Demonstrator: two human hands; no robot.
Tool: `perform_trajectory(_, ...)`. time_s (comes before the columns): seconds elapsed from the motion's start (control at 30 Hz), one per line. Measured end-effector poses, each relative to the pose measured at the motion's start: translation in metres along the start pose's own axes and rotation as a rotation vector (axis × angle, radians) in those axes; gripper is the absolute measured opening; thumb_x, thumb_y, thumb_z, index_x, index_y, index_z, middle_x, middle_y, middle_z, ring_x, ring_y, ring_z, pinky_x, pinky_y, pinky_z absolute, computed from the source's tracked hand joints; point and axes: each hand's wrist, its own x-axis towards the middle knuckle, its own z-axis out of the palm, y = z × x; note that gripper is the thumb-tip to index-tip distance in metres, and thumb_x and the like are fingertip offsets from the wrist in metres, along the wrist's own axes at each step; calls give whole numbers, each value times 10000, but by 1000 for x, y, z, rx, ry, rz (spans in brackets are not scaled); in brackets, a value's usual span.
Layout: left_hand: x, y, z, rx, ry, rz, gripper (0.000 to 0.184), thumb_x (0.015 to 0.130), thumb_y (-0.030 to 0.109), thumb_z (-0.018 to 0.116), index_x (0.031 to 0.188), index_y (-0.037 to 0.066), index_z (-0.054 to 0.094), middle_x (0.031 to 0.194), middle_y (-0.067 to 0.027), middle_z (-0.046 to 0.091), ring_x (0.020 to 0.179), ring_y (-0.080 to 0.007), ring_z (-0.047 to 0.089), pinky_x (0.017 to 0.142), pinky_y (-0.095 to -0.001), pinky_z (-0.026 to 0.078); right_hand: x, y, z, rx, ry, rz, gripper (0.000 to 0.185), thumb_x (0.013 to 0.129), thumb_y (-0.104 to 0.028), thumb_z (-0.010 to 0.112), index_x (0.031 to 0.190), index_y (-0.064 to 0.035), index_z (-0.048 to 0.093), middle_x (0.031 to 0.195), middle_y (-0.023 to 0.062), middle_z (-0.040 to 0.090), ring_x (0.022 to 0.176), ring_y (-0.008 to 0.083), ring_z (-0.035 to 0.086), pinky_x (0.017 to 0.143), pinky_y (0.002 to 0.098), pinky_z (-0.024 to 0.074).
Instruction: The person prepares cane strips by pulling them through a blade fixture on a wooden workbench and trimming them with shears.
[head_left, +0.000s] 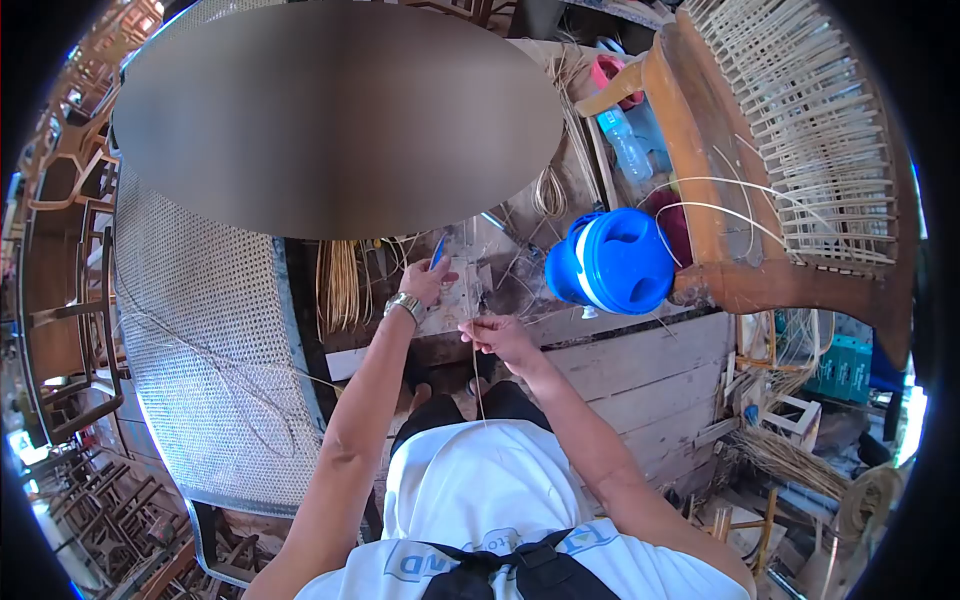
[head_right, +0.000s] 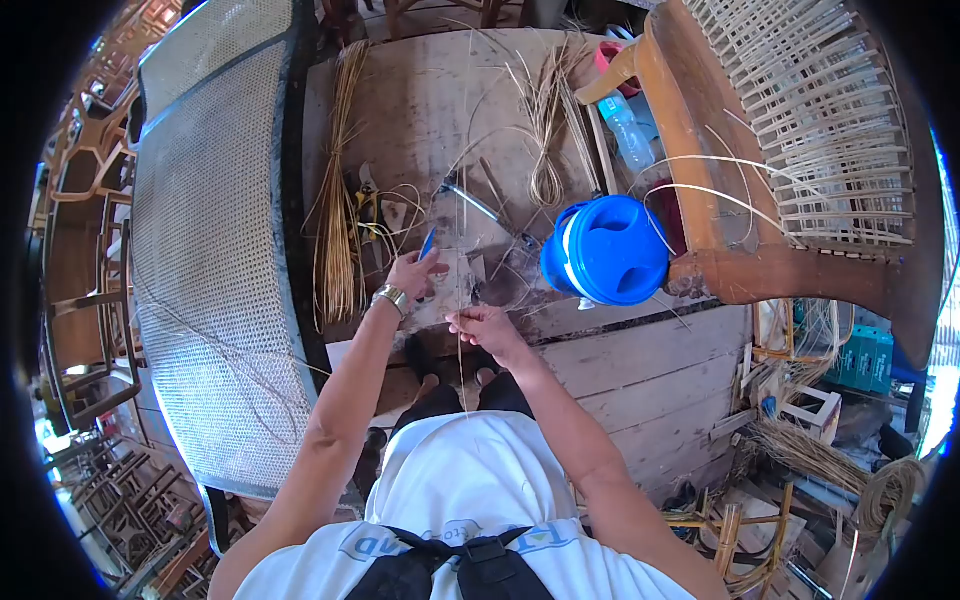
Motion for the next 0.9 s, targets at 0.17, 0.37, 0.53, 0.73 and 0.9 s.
perform_trajectory(0.17,0,1,16,-300,-193,-164,237,868,239,668,1012,62,603,895,-49,703,429,-19,366,373,-188,259,-3,10,-16,-1,-99,24,281,878,-224,665,1069,-17,659,860,26,649,690,67,545,608,207,442)
perform_trajectory(0.37,-15,-2,17,-486,-392,-170,218,861,250,679,989,83,626,907,-33,679,438,-19,347,384,-186,251,-11,-24,-29,590,-127,184,349,933,-240,573,1244,-106,491,1066,114,619,854,192,612,762,385,510)
perform_trajectory(0.53,-2,-18,30,-367,-42,-172,303,815,377,717,877,88,649,727,-8,626,388,-58,342,354,-228,257,29,-11,-38,344,38,138,157,923,-216,592,1013,-104,531,896,74,628,709,170,618,692,361,523)
perform_trajectory(0.73,-16,-14,26,-402,-57,-103,259,837,308,708,928,85,613,904,-75,701,401,-38,351,364,-208,267,27,-19,-14,41,33,199,152,898,-155,615,1016,-94,540,831,50,632,628,142,606,633,309,525)
perform_trajectory(0.9,-16,-39,14,-565,-54,-99,212,852,230,696,973,72,623,843,-49,693,402,-36,378,357,-206,268,36,-62,19,-985,596,-829,214,896,-137,577,1071,-18,542,890,133,647,774,264,654,659,337,510)
